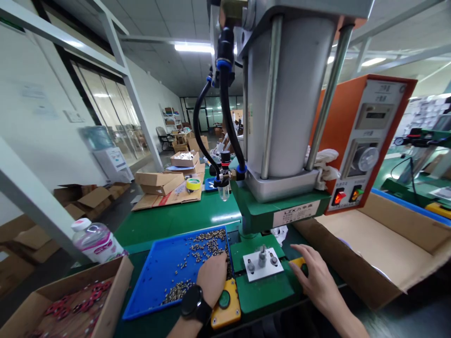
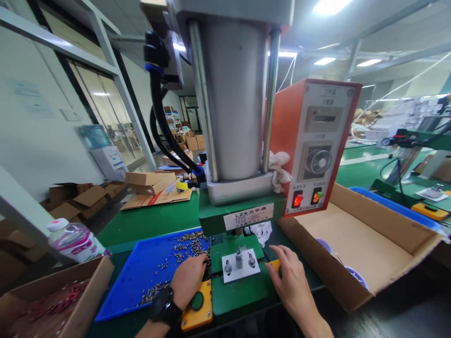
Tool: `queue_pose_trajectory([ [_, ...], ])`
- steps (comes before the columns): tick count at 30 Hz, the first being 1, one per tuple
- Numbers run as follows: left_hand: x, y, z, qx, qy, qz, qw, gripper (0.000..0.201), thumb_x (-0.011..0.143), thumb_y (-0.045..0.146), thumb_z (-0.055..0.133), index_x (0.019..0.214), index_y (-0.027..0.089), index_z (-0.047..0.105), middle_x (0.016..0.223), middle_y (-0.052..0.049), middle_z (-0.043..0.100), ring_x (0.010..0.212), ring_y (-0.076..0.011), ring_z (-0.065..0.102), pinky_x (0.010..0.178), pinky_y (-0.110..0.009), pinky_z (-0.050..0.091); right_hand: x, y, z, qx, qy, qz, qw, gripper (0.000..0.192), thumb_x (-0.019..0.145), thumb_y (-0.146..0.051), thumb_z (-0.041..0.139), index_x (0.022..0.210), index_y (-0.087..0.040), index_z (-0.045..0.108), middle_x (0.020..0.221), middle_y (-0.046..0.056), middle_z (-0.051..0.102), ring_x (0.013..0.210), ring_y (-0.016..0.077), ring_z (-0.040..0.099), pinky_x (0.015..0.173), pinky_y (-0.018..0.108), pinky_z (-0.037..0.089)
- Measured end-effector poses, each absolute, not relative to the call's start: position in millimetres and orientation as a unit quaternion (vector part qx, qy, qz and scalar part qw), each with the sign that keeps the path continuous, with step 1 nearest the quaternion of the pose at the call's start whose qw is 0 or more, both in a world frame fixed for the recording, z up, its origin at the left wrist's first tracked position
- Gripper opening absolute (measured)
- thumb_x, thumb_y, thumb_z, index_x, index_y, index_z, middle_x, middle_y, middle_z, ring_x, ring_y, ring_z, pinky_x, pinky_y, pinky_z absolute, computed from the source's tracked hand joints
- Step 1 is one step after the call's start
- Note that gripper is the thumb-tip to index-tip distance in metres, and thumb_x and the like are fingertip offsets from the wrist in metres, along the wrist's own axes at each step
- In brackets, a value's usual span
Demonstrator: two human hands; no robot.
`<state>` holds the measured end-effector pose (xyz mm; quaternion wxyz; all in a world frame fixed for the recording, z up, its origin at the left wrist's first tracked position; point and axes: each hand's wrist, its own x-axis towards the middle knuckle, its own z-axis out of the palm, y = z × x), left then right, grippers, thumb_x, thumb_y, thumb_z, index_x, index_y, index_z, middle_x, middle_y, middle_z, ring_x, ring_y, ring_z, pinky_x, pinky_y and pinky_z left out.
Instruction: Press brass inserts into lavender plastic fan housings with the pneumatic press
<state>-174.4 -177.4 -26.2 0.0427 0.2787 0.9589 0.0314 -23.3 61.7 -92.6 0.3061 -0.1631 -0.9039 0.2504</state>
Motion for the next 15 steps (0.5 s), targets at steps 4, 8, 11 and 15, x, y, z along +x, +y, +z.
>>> queue_pose_trajectory([
  [4, -176, -178, -28, 0.277, 0.959, 0.037, 0.045, 0.028, 0.093, 0.018, 0.033, 0.097, 0.021, 0.061, 0.095, -0.007, 0.071, 0.093, -0.0215, 0.065, 0.078, -0.033, 0.046, -38, 46, -72, -0.107, -0.914, 0.272, 0.283, 0.033, 0.088, -0.035, 0.051, 0.12, -0.027, 0.053, 0.119, 0.008, 0.057, 0.109, 0.0245, 0.056, 0.093, 0.041, 0.047],
  [8, -177, -179, -29, 0.278, 0.958, 0.049, 0.043, 0.03, 0.093, 0.017, 0.032, 0.098, 0.022, 0.062, 0.097, -0.006, 0.071, 0.096, -0.0199, 0.065, 0.08, -0.031, 0.045, -64, 58, -52, -0.112, -0.899, 0.265, 0.33, 0.038, 0.087, -0.029, 0.049, 0.124, -0.021, 0.049, 0.12, 0.011, 0.056, 0.112, 0.0264, 0.053, 0.097, 0.044, 0.045],
  [11, -177, -180, -28, 0.282, 0.957, 0.062, 0.038, 0.033, 0.094, 0.016, 0.03, 0.099, 0.023, 0.062, 0.103, -0.005, 0.07, 0.098, -0.0176, 0.064, 0.082, -0.029, 0.045, -87, 75, -34, -0.133, -0.894, 0.245, 0.35, 0.038, 0.085, -0.028, 0.049, 0.121, -0.017, 0.052, 0.117, 0.014, 0.058, 0.114, 0.0305, 0.051, 0.098, 0.049, 0.042],
  [15, -176, -181, -28, 0.272, 0.959, 0.076, 0.035, 0.035, 0.094, 0.015, 0.028, 0.093, 0.023, 0.063, 0.101, -0.004, 0.071, 0.096, -0.0161, 0.064, 0.081, -0.028, 0.044, -101, 73, -27, -0.099, -0.904, 0.245, 0.336, 0.035, 0.084, -0.027, 0.049, 0.119, -0.021, 0.055, 0.12, 0.011, 0.057, 0.118, 0.0298, 0.049, 0.1, 0.047, 0.042],
])
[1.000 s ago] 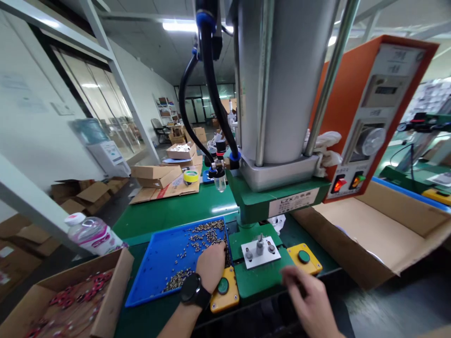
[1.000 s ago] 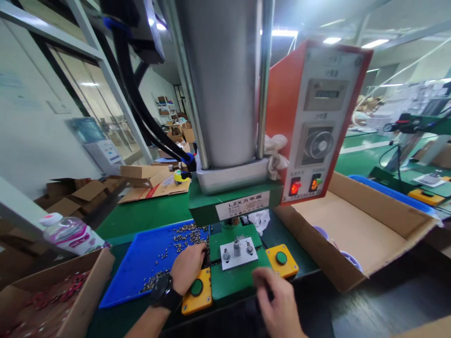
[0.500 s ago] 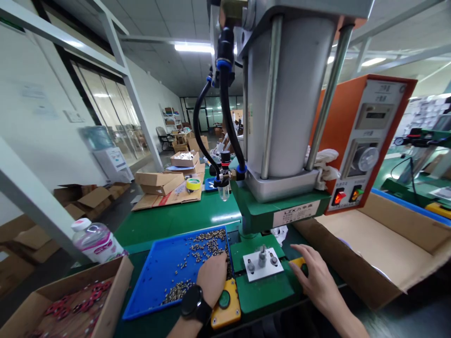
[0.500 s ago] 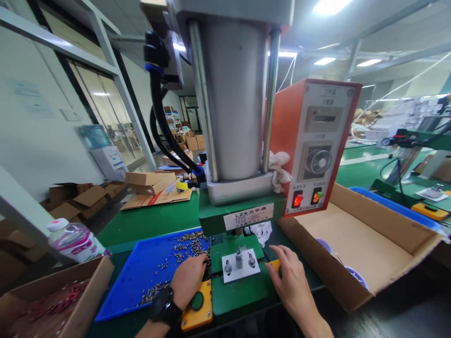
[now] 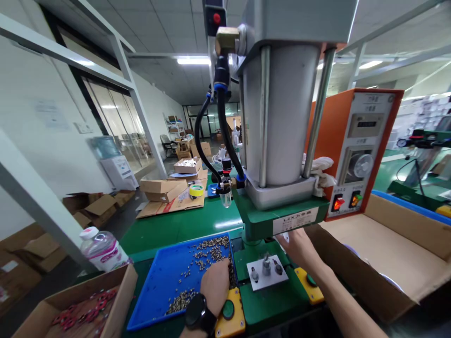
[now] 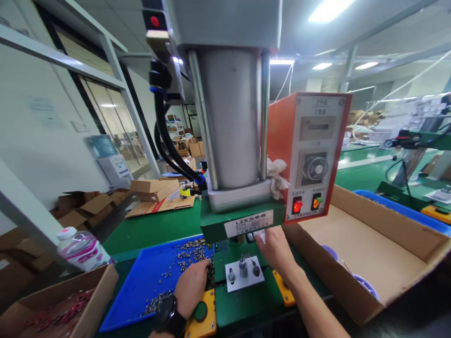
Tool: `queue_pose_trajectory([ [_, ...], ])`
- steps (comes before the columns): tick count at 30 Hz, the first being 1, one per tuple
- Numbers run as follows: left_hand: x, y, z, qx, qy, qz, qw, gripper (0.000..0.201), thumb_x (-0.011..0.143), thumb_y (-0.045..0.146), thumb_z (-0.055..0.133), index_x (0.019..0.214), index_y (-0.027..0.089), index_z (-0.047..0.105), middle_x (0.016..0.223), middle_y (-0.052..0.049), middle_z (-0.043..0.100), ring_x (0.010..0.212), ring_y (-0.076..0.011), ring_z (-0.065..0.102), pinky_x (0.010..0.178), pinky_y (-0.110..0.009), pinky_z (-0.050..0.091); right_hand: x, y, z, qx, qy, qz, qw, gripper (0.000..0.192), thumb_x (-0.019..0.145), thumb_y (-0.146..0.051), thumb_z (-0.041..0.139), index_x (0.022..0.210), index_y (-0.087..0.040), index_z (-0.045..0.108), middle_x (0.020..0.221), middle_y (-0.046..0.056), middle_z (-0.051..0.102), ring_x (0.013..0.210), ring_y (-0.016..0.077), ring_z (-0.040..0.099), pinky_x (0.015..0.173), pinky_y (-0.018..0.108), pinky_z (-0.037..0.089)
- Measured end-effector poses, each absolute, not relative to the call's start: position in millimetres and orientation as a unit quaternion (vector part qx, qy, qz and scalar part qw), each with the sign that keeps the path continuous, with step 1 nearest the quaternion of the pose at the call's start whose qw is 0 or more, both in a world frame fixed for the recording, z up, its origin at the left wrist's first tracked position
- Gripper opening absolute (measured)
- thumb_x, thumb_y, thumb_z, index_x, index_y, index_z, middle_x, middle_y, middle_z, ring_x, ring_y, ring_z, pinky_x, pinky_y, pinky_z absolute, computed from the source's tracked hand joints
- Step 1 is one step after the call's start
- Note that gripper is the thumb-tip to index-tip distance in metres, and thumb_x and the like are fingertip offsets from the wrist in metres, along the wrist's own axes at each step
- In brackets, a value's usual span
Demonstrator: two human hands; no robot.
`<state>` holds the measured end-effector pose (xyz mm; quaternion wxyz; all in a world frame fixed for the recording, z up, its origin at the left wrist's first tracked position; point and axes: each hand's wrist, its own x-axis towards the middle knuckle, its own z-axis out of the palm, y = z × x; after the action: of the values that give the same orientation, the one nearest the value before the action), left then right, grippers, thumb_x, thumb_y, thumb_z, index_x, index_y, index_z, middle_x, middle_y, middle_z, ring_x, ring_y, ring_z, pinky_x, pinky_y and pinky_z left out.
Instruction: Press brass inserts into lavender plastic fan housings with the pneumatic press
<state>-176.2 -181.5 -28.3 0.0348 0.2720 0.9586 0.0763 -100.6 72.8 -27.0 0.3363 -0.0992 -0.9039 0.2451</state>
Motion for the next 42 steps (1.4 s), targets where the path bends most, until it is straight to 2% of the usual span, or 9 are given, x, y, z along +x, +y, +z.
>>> queue_pose_trajectory([
  [3, -175, -182, -28, 0.26, 0.962, 0.072, 0.033, 0.036, 0.095, 0.016, 0.026, 0.095, 0.022, 0.061, 0.095, -0.005, 0.071, 0.095, -0.0165, 0.064, 0.08, -0.028, 0.044, -97, 57, -43, -0.077, -0.91, 0.258, 0.315, 0.039, 0.084, -0.025, 0.049, 0.122, -0.021, 0.052, 0.124, 0.01, 0.055, 0.12, 0.0274, 0.048, 0.104, 0.045, 0.039],
  [7, -173, -180, -27, 0.243, 0.969, 0.042, 0.037, 0.034, 0.095, 0.015, 0.025, 0.104, 0.021, 0.057, 0.097, -0.007, 0.071, 0.094, -0.0188, 0.065, 0.076, -0.03, 0.044, -84, 44, -67, -0.099, -0.902, 0.292, 0.301, 0.04, 0.086, -0.021, 0.046, 0.126, -0.018, 0.049, 0.122, 0.011, 0.055, 0.116, 0.0248, 0.051, 0.103, 0.042, 0.041],
  [15, -175, -177, -25, 0.25, 0.967, 0.014, 0.049, 0.029, 0.095, 0.018, 0.027, 0.104, 0.02, 0.055, 0.098, -0.006, 0.07, 0.092, -0.0178, 0.065, 0.075, -0.029, 0.044, -66, 35, -57, -0.045, -0.908, 0.333, 0.251, 0.022, 0.088, -0.024, 0.048, 0.105, -0.023, 0.062, 0.107, 0.006, 0.062, 0.106, 0.0208, 0.057, 0.095, 0.034, 0.047],
  [19, -175, -179, -24, 0.249, 0.967, 0.016, 0.048, 0.029, 0.096, 0.019, 0.026, 0.102, 0.02, 0.054, 0.096, -0.006, 0.07, 0.092, -0.0181, 0.065, 0.074, -0.029, 0.043, -58, 42, -55, -0.072, -0.925, 0.264, 0.265, 0.023, 0.087, -0.024, 0.049, 0.105, -0.023, 0.063, 0.109, 0.008, 0.063, 0.103, 0.0241, 0.059, 0.091, 0.04, 0.048],
  [23, -175, -180, -26, 0.243, 0.968, 0.025, 0.054, 0.027, 0.096, 0.019, 0.027, 0.102, 0.02, 0.054, 0.096, -0.006, 0.07, 0.093, -0.0179, 0.065, 0.075, -0.029, 0.043, -38, 63, -82, -0.148, -0.932, 0.169, 0.286, 0.029, 0.083, -0.032, 0.056, 0.11, -0.023, 0.063, 0.112, 0.011, 0.062, 0.102, 0.0318, 0.059, 0.083, 0.049, 0.051],
  [25, -176, -179, -27, 0.248, 0.967, 0.028, 0.051, 0.028, 0.096, 0.018, 0.026, 0.101, 0.02, 0.054, 0.095, -0.006, 0.07, 0.092, -0.0176, 0.065, 0.074, -0.029, 0.044, -28, 70, -100, -0.158, -0.926, 0.186, 0.287, 0.028, 0.086, -0.038, 0.054, 0.107, -0.022, 0.064, 0.109, 0.012, 0.062, 0.099, 0.0298, 0.061, 0.082, 0.046, 0.053],
  [29, -177, -177, -28, 0.261, 0.965, 0.019, 0.036, 0.03, 0.096, 0.018, 0.026, 0.099, 0.02, 0.055, 0.094, -0.006, 0.07, 0.09, -0.0186, 0.065, 0.074, -0.03, 0.044, -16, 71, -119, -0.155, -0.902, 0.256, 0.312, 0.03, 0.094, -0.042, 0.043, 0.108, -0.023, 0.061, 0.119, 0.01, 0.058, 0.108, 0.0242, 0.058, 0.094, 0.041, 0.05],
  [42, -174, -176, -21, 0.25, 0.966, 0.012, 0.057, 0.029, 0.096, 0.019, 0.027, 0.101, 0.021, 0.056, 0.099, -0.006, 0.07, 0.097, -0.0183, 0.065, 0.076, -0.029, 0.044, -18, 66, -109, -0.138, -0.9, 0.278, 0.306, 0.028, 0.095, -0.039, 0.039, 0.104, -0.026, 0.062, 0.111, 0.008, 0.061, 0.105, 0.0239, 0.058, 0.091, 0.042, 0.05],
])
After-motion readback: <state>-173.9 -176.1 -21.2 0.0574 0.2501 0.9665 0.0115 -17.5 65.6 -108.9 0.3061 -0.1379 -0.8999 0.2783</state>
